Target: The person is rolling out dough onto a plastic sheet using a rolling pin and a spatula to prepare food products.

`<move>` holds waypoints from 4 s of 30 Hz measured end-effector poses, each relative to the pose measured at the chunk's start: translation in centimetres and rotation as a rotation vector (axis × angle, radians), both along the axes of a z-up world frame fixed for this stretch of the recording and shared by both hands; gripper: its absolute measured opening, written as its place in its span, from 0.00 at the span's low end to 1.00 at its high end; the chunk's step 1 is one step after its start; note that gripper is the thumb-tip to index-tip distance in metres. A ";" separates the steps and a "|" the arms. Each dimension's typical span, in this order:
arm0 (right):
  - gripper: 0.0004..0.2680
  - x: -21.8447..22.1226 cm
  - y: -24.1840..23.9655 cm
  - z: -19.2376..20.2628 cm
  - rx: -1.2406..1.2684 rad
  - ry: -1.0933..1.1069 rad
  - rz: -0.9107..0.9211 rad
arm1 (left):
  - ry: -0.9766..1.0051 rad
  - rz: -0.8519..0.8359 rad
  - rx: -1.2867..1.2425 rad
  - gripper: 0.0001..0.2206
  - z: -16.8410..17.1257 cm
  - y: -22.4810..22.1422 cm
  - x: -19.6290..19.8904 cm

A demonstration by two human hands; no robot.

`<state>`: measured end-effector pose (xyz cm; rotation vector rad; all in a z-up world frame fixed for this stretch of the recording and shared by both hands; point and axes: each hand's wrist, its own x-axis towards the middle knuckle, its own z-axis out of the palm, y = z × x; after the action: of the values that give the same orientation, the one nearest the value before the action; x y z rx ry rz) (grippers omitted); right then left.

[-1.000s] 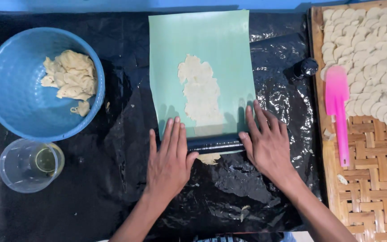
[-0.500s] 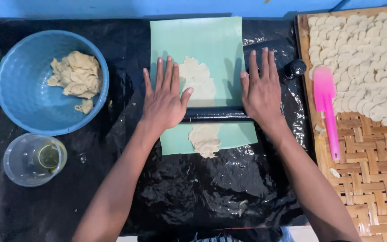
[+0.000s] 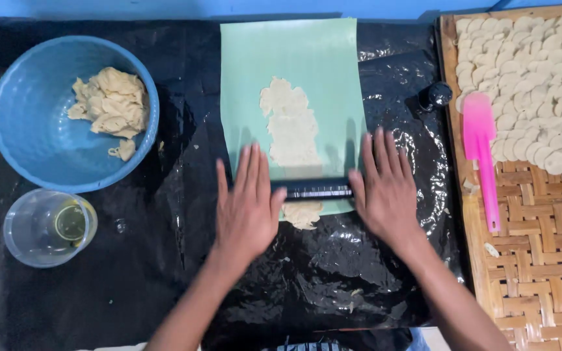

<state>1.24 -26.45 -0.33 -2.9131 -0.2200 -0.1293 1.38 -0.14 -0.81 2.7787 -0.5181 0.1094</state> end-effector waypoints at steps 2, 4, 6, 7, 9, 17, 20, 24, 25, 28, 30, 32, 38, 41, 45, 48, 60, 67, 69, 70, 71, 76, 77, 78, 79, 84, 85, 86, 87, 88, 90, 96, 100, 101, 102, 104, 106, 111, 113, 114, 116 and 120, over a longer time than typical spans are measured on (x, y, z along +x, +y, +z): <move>0.25 3.4 0.1 0.6 -0.027 0.035 -0.009 | -0.049 -0.003 0.033 0.31 -0.5 -0.3 3.7; 0.24 5.6 0.2 1.1 -0.052 0.076 -0.018 | -0.091 -0.006 0.067 0.31 -0.5 -0.5 6.3; 0.27 7.4 0.4 1.6 0.084 0.111 -0.046 | -0.035 0.016 0.042 0.31 0.3 -0.7 8.5; 0.27 7.0 0.4 1.5 0.086 0.109 -0.046 | -0.037 0.015 0.043 0.31 0.3 -0.7 7.9; 0.27 6.2 0.3 1.1 0.090 0.083 -0.027 | -0.046 0.022 0.095 0.32 0.2 -0.7 6.6; 0.28 -1.1 0.0 1.6 -0.004 0.077 0.087 | 0.073 -0.055 0.049 0.33 1.6 0.7 -1.7; 0.28 1.4 -0.1 2.6 0.052 0.099 0.095 | 0.023 -0.047 0.028 0.33 3.9 0.6 1.4; 0.27 4.6 0.6 1.9 0.085 0.084 -0.015 | -0.068 0.038 -0.016 0.33 3.1 -0.2 5.9; 0.27 5.0 0.5 1.6 0.086 0.075 -0.013 | -0.077 0.040 -0.015 0.33 2.4 -0.3 6.0; 0.28 5.2 0.6 0.7 0.162 0.116 -0.099 | 0.018 0.067 -0.032 0.33 0.8 -0.5 5.8; 0.29 3.8 0.7 0.9 0.100 0.089 -0.083 | -0.003 0.082 -0.010 0.34 1.4 -0.8 4.7; 0.29 2.7 0.8 1.0 0.074 0.074 -0.074 | -0.026 0.079 0.017 0.34 0.5 -0.8 3.6; 0.24 -2.1 1.3 -0.2 -0.061 0.017 -0.079 | -0.039 0.085 0.037 0.29 0.4 -0.7 -1.1; 0.22 -4.0 1.3 -0.7 -0.065 -0.016 -0.107 | -0.046 0.075 0.040 0.28 -0.4 -0.7 -2.6; 0.23 -7.3 1.2 -1.4 0.037 -0.071 -0.101 | -0.038 0.059 0.000 0.29 0.0 -0.6 -5.5; 0.22 -9.8 1.1 -2.4 0.034 -0.121 -0.085 | -0.023 0.054 0.027 0.29 -0.7 -0.5 -7.7; 0.23 -14.9 1.1 -0.7 -0.004 -0.018 -0.046 | 0.012 -0.005 -0.030 0.30 0.5 1.1 -12.8; 0.21 -16.0 1.2 -0.2 0.110 -0.067 -0.038 | -0.045 -0.067 -0.145 0.21 0.1 1.9 -13.0; 0.18 -16.2 1.1 -0.3 0.111 -0.158 -0.071 | -0.057 -0.080 -0.161 0.11 0.9 1.5 -12.7; 0.18 -16.1 1.1 0.2 0.111 -0.155 -0.073 | -0.054 -0.081 -0.162 0.11 1.2 1.6 -12.7; 0.17 -15.8 1.2 0.6 0.108 -0.182 -0.061 | -0.043 -0.095 -0.160 0.12 1.4 1.7 -12.5; 0.16 -13.9 1.5 3.4 0.164 -0.163 -0.063 | -0.058 -0.138 -0.146 0.18 3.3 2.1 -11.4; 0.14 -13.1 1.3 3.8 0.228 -0.125 -0.030 | -0.071 -0.161 -0.112 0.19 3.3 2.2 -11.2; 0.13 -12.3 1.1 4.3 0.292 -0.086 0.004 | -0.084 -0.184 -0.077 0.20 3.3 2.3 -10.9; 0.13 -11.0 0.8 4.5 0.289 -0.086 0.003 | -0.083 -0.186 -0.080 0.20 3.2 2.4 -10.7; 0.07 -4.0 -0.1 5.1 0.299 0.248 0.233 | -0.057 -0.264 -0.106 0.19 2.6 3.0 -10.2; 0.07 -3.3 0.0 4.9 0.301 0.244 0.237 | -0.061 -0.262 -0.102 0.19 2.5 3.1 -10.0; 0.08 -2.5 0.1 4.6 0.241 0.276 0.324 | -0.075 -0.281 -0.106 0.17 2.3 3.3 -9.8; 0.08 -1.7 0.3 4.4 0.178 0.308 0.415 | -0.089 -0.296 -0.110 0.16 2.2 3.5 -9.7; 0.08 -1.5 0.7 4.2 0.178 0.305 0.422 | -0.093 -0.290 -0.108 0.16 2.0 3.8 -9.4; 0.09 -1.2 1.1 4.1 0.181 0.401 0.376 | -0.146 -0.335 -0.121 0.13 1.6 4.1 -9.1; 0.11 -2.0 1.4 3.8 0.111 0.166 0.315 | -0.206 -0.367 -0.131 0.12 2.1 5.0 -8.3; 0.13 -2.9 0.4 5.0 0.162 0.135 0.274 | -0.158 -0.362 -0.192 0.12 1.7 5.5 -10.4; 0.12 -3.3 -0.1 5.4 0.167 0.148 0.239 | -0.119 -0.336 -0.198 0.12 1.4 5.5 -11.0; 0.11 -3.7 -0.6 5.8 0.173 0.161 0.205 | -0.079 -0.311 -0.203 0.12 1.2 5.6 -11.7; 0.12 -4.6 -2.8 6.2 0.166 0.084 0.026 | -0.039 -0.280 -0.207 0.13 0.7 5.8 -12.7; 0.13 -5.3 -5.8 5.8 0.157 0.008 -0.146 | 0.001 -0.244 -0.211 0.14 0.6 5.9 -13.3; 0.17 -6.7 -14.5 0.7 -0.298 -0.223 -0.317 | 0.057 -0.144 -0.329 0.19 1.7 5.1 -12.5; 0.14 -7.3 -17.2 -2.0 -0.259 -0.229 -0.329 | 0.018 -0.088 -0.323 0.18 2.1 4.1 -11.4; 0.12 -7.6 -18.4 -3.4 -0.218 -0.231 -0.337 | -0.018 -0.029 -0.314 0.17 2.4 3.8 -11.0; 0.15 -6.5 -18.8 -3.3 -0.088 -0.179 -0.407 | -0.068 0.057 -0.299 0.18 2.0 2.9 -10.4; 0.14 -5.4 -20.1 -3.0 0.119 0.035 -0.602 | -0.098 0.215 -0.241 0.22 2.0 1.7 -9.1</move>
<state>-4.14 -46.55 -3.35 -2.7602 0.6516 -0.1767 -7.75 1.58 1.15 2.5920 -0.2108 0.3347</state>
